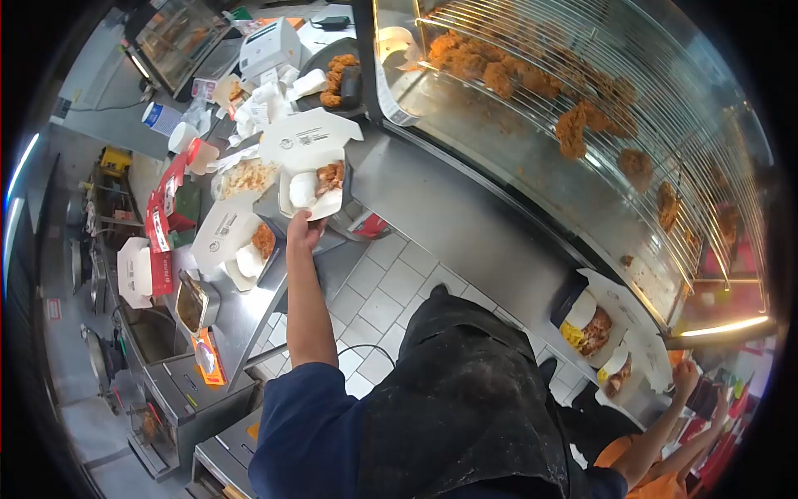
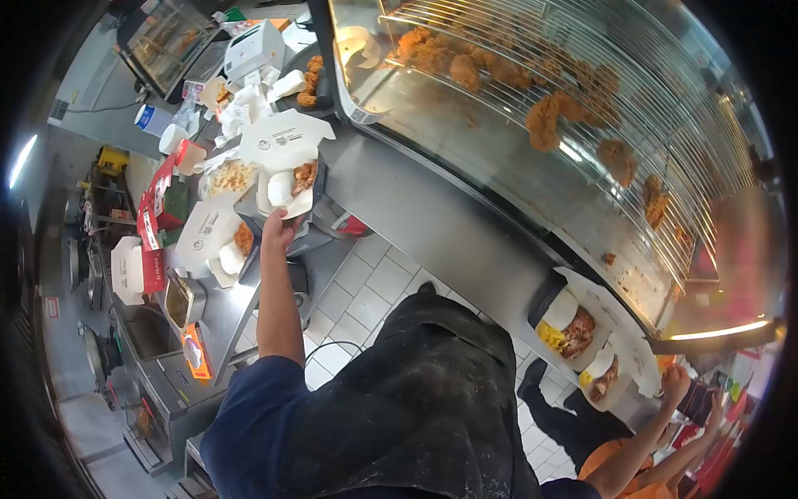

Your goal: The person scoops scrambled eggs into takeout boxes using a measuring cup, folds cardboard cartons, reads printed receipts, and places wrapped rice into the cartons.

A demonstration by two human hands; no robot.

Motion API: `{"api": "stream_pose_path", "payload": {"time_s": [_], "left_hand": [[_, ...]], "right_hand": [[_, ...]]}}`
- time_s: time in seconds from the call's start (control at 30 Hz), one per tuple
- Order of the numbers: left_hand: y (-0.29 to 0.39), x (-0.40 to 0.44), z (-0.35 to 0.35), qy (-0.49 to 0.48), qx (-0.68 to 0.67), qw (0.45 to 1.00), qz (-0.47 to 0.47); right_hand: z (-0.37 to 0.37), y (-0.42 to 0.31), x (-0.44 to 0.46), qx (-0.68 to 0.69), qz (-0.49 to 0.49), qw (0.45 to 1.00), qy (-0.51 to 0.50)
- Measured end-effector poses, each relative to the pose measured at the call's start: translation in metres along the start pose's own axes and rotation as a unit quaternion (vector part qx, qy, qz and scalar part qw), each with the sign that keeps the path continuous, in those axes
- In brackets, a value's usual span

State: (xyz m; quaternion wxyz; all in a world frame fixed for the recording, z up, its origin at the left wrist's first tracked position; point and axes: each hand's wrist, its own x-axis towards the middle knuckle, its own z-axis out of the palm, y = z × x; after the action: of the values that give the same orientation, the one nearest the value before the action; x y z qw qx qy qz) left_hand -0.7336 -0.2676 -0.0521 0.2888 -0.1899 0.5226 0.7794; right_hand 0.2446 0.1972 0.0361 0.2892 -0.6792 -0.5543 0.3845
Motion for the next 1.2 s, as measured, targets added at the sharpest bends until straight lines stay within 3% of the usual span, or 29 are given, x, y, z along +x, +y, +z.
{"api": "stream_pose_path", "payload": {"time_s": [0.07,0.1,0.13,0.2,0.23,0.27,0.3,0.33,0.37,0.4,0.43,0.5,0.63,0.7,0.73,0.77,0.8,0.83,0.9,0.93,0.97,1.03,1.1,1.17,1.2], "left_hand": [[-0.015,-0.017,0.005,-0.012,0.024,1.000,-0.010],[-0.026,-0.022,0.008,-0.023,0.045,0.999,-0.013],[-0.038,-0.019,0.001,-0.056,0.039,0.997,-0.029],[-0.058,-0.044,0.013,-0.063,0.080,0.994,-0.039],[-0.069,-0.058,0.019,-0.061,0.117,0.991,-0.035],[-0.084,-0.068,0.021,-0.072,0.119,0.989,-0.039],[-0.100,-0.079,0.026,-0.091,0.123,0.987,-0.046],[-0.115,-0.096,0.037,-0.118,0.141,0.982,-0.053],[-0.128,-0.116,0.050,-0.150,0.156,0.974,-0.060],[-0.145,-0.131,0.061,-0.166,0.178,0.967,-0.069],[-0.161,-0.145,0.070,-0.178,0.198,0.961,-0.074],[-0.194,-0.166,0.087,-0.221,0.224,0.944,-0.102],[-0.242,-0.235,0.142,-0.197,0.295,0.928,-0.117],[-0.271,-0.281,0.176,-0.058,0.353,0.932,0.057],[-0.283,-0.293,0.180,-0.061,0.360,0.929,0.060],[-0.293,-0.302,0.180,-0.054,0.501,0.819,0.274],[-0.302,-0.309,0.185,-0.044,0.597,0.647,0.472],[-0.309,-0.319,0.194,-0.048,0.600,0.642,0.475],[-0.316,-0.345,0.211,-0.319,0.641,0.502,0.485],[-0.322,-0.363,0.224,-0.329,0.685,0.538,0.364],[-0.330,-0.365,0.225,-0.324,0.688,0.537,0.364],[-0.338,-0.359,0.226,-0.322,0.710,0.582,0.233],[-0.333,-0.376,0.236,-0.322,0.703,0.577,0.263],[-0.335,-0.387,0.238,-0.323,0.692,0.577,0.290],[-0.333,-0.389,0.235,-0.347,0.683,0.562,0.311]], "right_hand": [[-0.005,-0.005,0.000,-0.043,-0.006,0.999,-0.005],[0.005,-0.025,-0.012,-0.153,-0.035,0.987,0.032],[-0.024,0.016,0.015,-0.384,-0.338,0.859,0.036],[-0.003,-0.028,-0.012,-0.193,-0.096,0.976,0.027],[-0.007,-0.028,-0.008,-0.253,-0.081,0.963,0.043],[-0.004,-0.037,-0.012,-0.227,-0.081,0.970,0.013],[-0.005,-0.036,-0.011,-0.449,-0.240,0.860,0.035],[0.012,-0.069,-0.027,-0.283,-0.045,0.958,0.012],[-0.013,-0.028,0.000,-0.444,-0.247,0.861,0.011],[0.008,-0.076,-0.031,-0.330,-0.083,0.939,0.043],[-0.010,-0.053,-0.013,-0.362,-0.178,0.915,0.021],[-0.017,-0.059,-0.006,-0.175,-0.017,0.984,-0.042],[-0.027,-0.106,-0.010,-0.134,-0.026,0.986,-0.096],[-0.035,-0.115,-0.008,-0.125,-0.035,0.984,-0.120],[-0.037,-0.113,-0.005,-0.123,-0.046,0.980,-0.150],[-0.037,-0.105,0.000,-0.117,-0.041,0.981,-0.147],[-0.035,-0.096,0.004,-0.151,-0.049,0.969,-0.189],[-0.032,-0.083,0.010,-0.187,-0.053,0.952,-0.234],[0.006,-0.018,0.034,-0.396,-0.243,0.860,-0.211],[0.010,-0.016,0.034,-0.392,-0.243,0.861,-0.215],[0.014,-0.018,0.030,-0.376,-0.248,0.874,-0.181],[0.010,-0.031,0.021,-0.350,-0.250,0.890,-0.149],[-0.019,-0.066,0.011,-0.229,-0.157,0.950,-0.142],[-0.020,-0.052,0.007,-0.199,-0.121,0.956,-0.179],[0.001,-0.028,0.005,-0.265,-0.144,0.940,-0.162]]}}
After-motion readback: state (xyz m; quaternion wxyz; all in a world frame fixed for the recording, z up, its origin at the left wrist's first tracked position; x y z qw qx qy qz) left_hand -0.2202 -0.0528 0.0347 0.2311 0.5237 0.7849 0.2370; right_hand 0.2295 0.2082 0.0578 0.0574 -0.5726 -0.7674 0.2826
